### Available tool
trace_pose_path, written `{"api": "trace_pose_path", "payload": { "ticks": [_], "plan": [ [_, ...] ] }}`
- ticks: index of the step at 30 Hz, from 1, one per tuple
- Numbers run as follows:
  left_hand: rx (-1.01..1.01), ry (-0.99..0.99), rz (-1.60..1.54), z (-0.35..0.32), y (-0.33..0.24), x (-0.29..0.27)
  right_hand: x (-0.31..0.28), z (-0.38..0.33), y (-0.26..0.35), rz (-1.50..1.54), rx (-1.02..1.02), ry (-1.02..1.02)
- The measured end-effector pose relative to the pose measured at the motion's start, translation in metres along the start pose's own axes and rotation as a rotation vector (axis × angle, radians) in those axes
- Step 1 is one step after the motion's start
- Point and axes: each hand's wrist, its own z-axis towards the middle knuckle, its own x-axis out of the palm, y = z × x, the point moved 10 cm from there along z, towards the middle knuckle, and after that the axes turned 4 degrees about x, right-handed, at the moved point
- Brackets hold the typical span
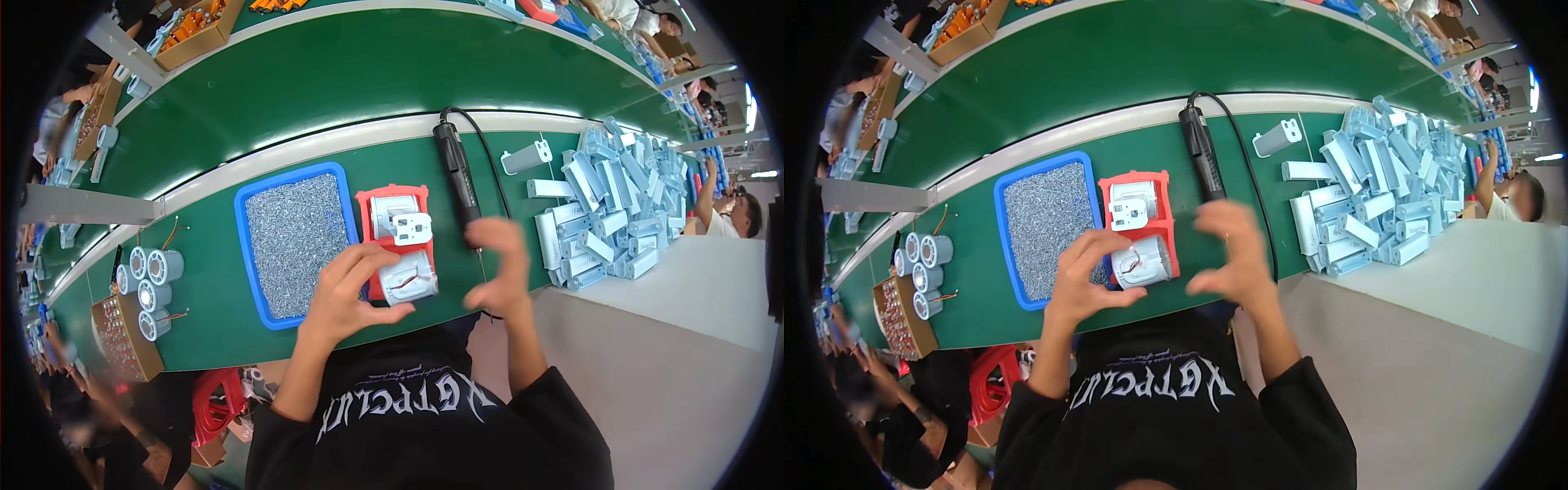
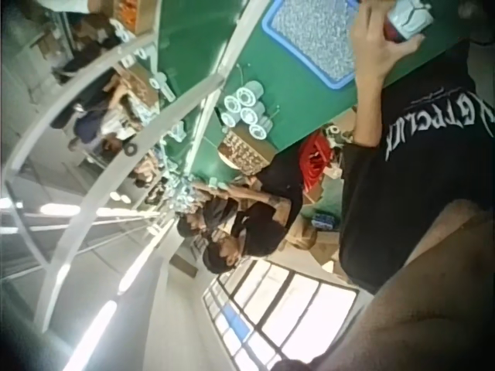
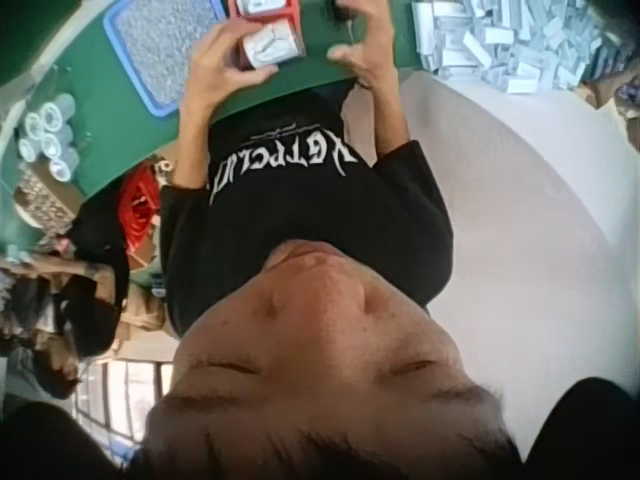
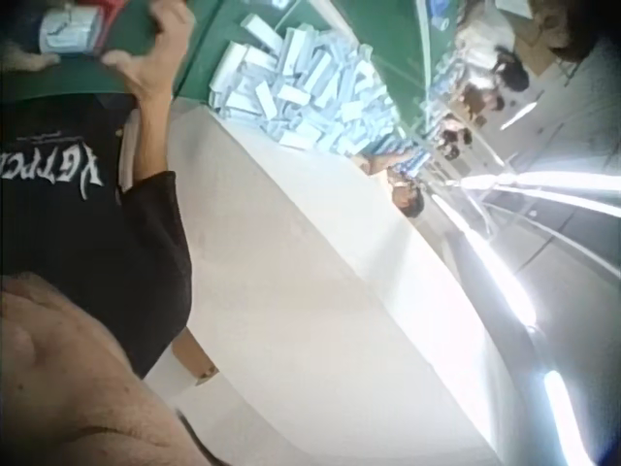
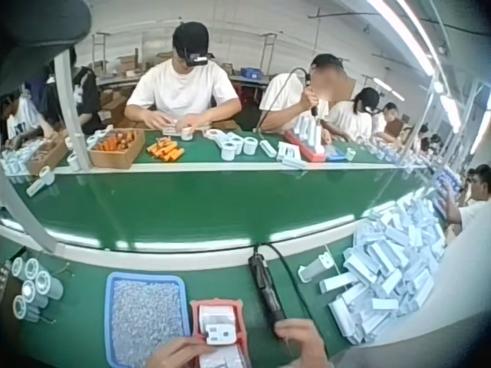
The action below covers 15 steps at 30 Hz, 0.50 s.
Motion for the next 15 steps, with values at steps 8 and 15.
{"api": "trace_pose_path", "payload": {
  "ticks": [8, 15],
  "plan": [
    [-0.016, 0.089, 0.174, 0.006, 0.006, 0.009, -0.076, 0.051, -0.124, -0.322, 0.460, -0.491],
    [-0.152, 0.138, 0.170, 0.010, 0.011, 0.005, -0.060, 0.040, -0.194, -0.297, 0.710, -0.257]
  ]
}}
